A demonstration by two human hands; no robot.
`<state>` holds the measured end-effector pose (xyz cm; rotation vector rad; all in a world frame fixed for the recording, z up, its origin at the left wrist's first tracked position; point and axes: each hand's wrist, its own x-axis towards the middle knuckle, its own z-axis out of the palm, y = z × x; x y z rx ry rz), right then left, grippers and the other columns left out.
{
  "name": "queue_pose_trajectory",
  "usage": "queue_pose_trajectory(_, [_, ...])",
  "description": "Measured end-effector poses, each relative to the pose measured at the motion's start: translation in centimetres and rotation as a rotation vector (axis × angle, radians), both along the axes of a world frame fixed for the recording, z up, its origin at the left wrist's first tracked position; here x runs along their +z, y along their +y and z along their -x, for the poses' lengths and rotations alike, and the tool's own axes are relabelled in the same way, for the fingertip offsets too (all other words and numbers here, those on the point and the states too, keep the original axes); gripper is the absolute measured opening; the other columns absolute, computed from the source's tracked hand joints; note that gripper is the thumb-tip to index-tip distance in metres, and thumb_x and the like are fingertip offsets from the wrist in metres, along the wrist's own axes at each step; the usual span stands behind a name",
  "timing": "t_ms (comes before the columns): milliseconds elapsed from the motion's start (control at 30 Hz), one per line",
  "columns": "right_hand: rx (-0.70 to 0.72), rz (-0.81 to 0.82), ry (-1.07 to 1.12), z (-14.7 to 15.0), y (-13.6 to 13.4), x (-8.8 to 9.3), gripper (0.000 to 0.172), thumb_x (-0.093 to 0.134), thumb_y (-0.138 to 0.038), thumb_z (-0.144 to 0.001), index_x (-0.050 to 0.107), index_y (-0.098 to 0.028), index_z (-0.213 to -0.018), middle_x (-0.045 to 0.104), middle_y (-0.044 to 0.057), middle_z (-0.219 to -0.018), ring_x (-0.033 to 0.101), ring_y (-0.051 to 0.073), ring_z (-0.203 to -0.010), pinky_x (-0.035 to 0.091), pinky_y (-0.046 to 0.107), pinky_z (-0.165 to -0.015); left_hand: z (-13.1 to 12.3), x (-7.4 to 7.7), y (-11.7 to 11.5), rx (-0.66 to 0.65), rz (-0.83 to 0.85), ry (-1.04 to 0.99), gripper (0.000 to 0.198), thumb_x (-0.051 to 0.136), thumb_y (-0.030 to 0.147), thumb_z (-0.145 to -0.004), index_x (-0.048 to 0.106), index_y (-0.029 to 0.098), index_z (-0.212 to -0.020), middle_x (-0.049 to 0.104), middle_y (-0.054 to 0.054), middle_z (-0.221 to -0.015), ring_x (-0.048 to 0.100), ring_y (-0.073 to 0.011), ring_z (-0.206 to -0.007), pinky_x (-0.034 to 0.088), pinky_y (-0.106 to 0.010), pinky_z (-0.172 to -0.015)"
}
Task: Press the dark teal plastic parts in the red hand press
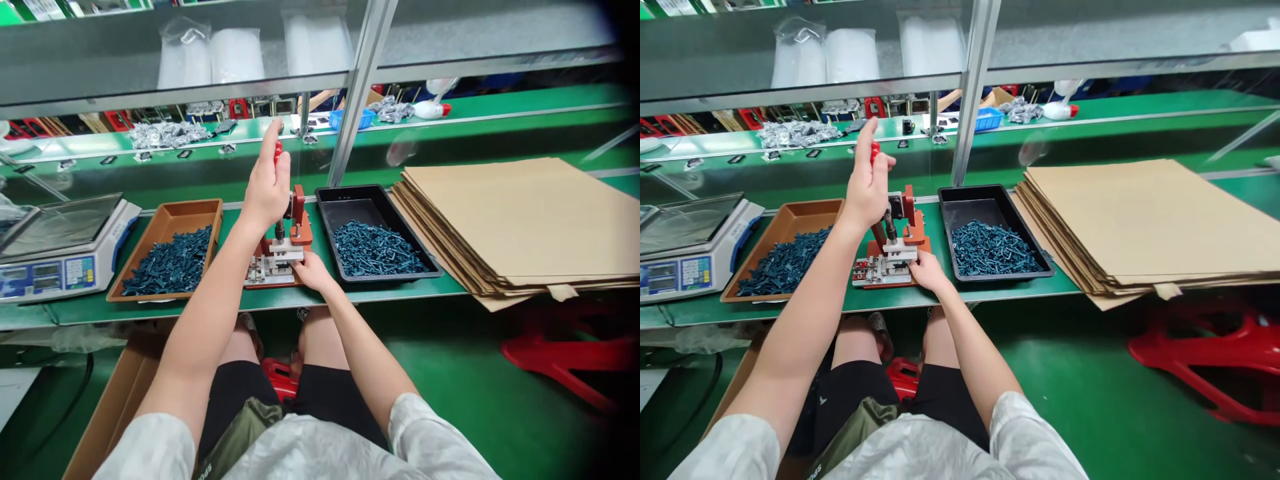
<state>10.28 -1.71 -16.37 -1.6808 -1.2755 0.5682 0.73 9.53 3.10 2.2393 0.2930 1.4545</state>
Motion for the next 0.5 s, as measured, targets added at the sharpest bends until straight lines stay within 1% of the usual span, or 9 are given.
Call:
queue_pose_trajectory(67, [-0.031, -0.078, -0.009, 0.4, -0.2, -0.2, 0.015, 0.055, -0.02, -0.085, 0.07, -0.019, -0.087, 0.074, 0.007, -0.096, 0.069, 0.024, -0.093, 0.054, 0.037, -0.09, 0.3, -0.4, 0.3, 0.009, -0.003, -0.027, 0.056, 0.032, 0.06, -0.105, 0.034, 0.036, -0.157, 0.052, -0.003, -0.151, 0.054, -0.0243, -0.138, 0.037, -0.047, -0.12])
queue_pose_trajectory(100, [-0.036, -0.132, -0.022, 0.6, -0.4, -0.4, 0.017, 0.055, -0.018, -0.084, 0.07, -0.019, -0.09, 0.073, 0.008, -0.103, 0.068, 0.024, -0.1, 0.053, 0.037, -0.094, 1.1, -1.4, 0.0, 0.046, -0.015, -0.034, 0.058, 0.032, 0.06, -0.105, 0.034, 0.035, -0.157, 0.051, -0.005, -0.152, 0.05, -0.0252, -0.141, 0.035, -0.047, -0.121])
queue_pose_trajectory(167, [-0.03, -0.202, -0.043, 1.0, -0.7, -0.5, 0.02, 0.053, -0.017, -0.084, 0.07, -0.02, -0.094, 0.071, 0.008, -0.111, 0.066, 0.024, -0.107, 0.051, 0.037, -0.099, 3.7, -4.8, -0.9, 0.182, -0.037, -0.03, 0.06, 0.033, 0.057, -0.105, 0.032, 0.03, -0.159, 0.048, -0.009, -0.155, 0.044, -0.0274, -0.146, 0.034, -0.048, -0.122])
queue_pose_trajectory(200, [-0.019, -0.201, -0.044, 1.2, -0.8, -0.5, 0.022, 0.052, -0.017, -0.084, 0.07, -0.02, -0.096, 0.072, 0.008, -0.11, 0.066, 0.024, -0.107, 0.052, 0.037, -0.099, 5.4, -7.0, -1.3, 0.266, -0.03, -0.01, 0.061, 0.034, 0.056, -0.105, 0.033, 0.026, -0.158, 0.048, -0.012, -0.156, 0.043, -0.0286, -0.147, 0.034, -0.048, -0.122])
queue_pose_trajectory(267, [-0.008, -0.149, -0.032, 1.5, -0.8, -0.3, 0.024, 0.052, -0.018, -0.086, 0.07, -0.02, -0.102, 0.073, 0.007, -0.107, 0.067, 0.024, -0.104, 0.053, 0.039, -0.097, 8.6, -11.7, -1.7, 0.395, 0.02, 0.103, 0.062, 0.046, 0.054, -0.1, 0.044, 0.018, -0.151, 0.053, -0.017, -0.149, 0.047, -0.0319, -0.143, 0.036, -0.051, -0.121])
queue_pose_trajectory(333, [-0.019, -0.095, -0.038, 1.7, -0.7, 0.0, 0.027, 0.056, -0.02, -0.085, 0.07, -0.02, -0.108, 0.074, 0.008, -0.109, 0.068, 0.025, -0.103, 0.053, 0.039, -0.096, 10.9, -15.8, -1.5, 0.384, 0.125, 0.316, 0.057, 0.055, 0.052, -0.094, 0.059, 0.014, -0.136, 0.063, -0.018, -0.136, 0.057, -0.0333, -0.132, 0.042, -0.051, -0.116])
queue_pose_trajectory(400, [-0.047, -0.06, -0.069, 2.0, -0.5, 0.2, 0.028, 0.059, -0.022, -0.084, 0.071, -0.021, -0.11, 0.073, 0.008, -0.112, 0.068, 0.026, -0.103, 0.054, 0.04, -0.096, 11.9, -18.6, -1.1, 0.354, 0.268, 0.43, 0.045, 0.054, 0.049, -0.093, 0.068, 0.015, -0.121, 0.07, -0.017, -0.126, 0.063, -0.0316, -0.123, 0.047, -0.049, -0.112])
queue_pose_trajectory(433, [-0.058, -0.051, -0.084, 2.2, -0.4, 0.3, 0.028, 0.06, -0.023, -0.084, 0.071, -0.022, -0.11, 0.072, 0.008, -0.112, 0.067, 0.026, -0.102, 0.054, 0.04, -0.096, 12.1, -19.4, -0.9, 0.351, 0.34, 0.428, 0.042, 0.053, 0.047, -0.094, 0.07, 0.016, -0.116, 0.072, -0.016, -0.124, 0.065, -0.0304, -0.122, 0.047, -0.048, -0.112])
queue_pose_trajectory(500, [-0.077, -0.047, -0.109, 2.7, -0.2, 0.4, 0.027, 0.059, -0.024, -0.085, 0.072, -0.023, -0.109, 0.071, 0.008, -0.112, 0.067, 0.026, -0.104, 0.053, 0.04, -0.097, 11.8, -20.2, -0.5, 0.356, 0.505, 0.307, 0.043, 0.047, 0.049, -0.097, 0.071, 0.017, -0.112, 0.073, -0.016, -0.124, 0.066, -0.0286, -0.121, 0.048, -0.047, -0.112])
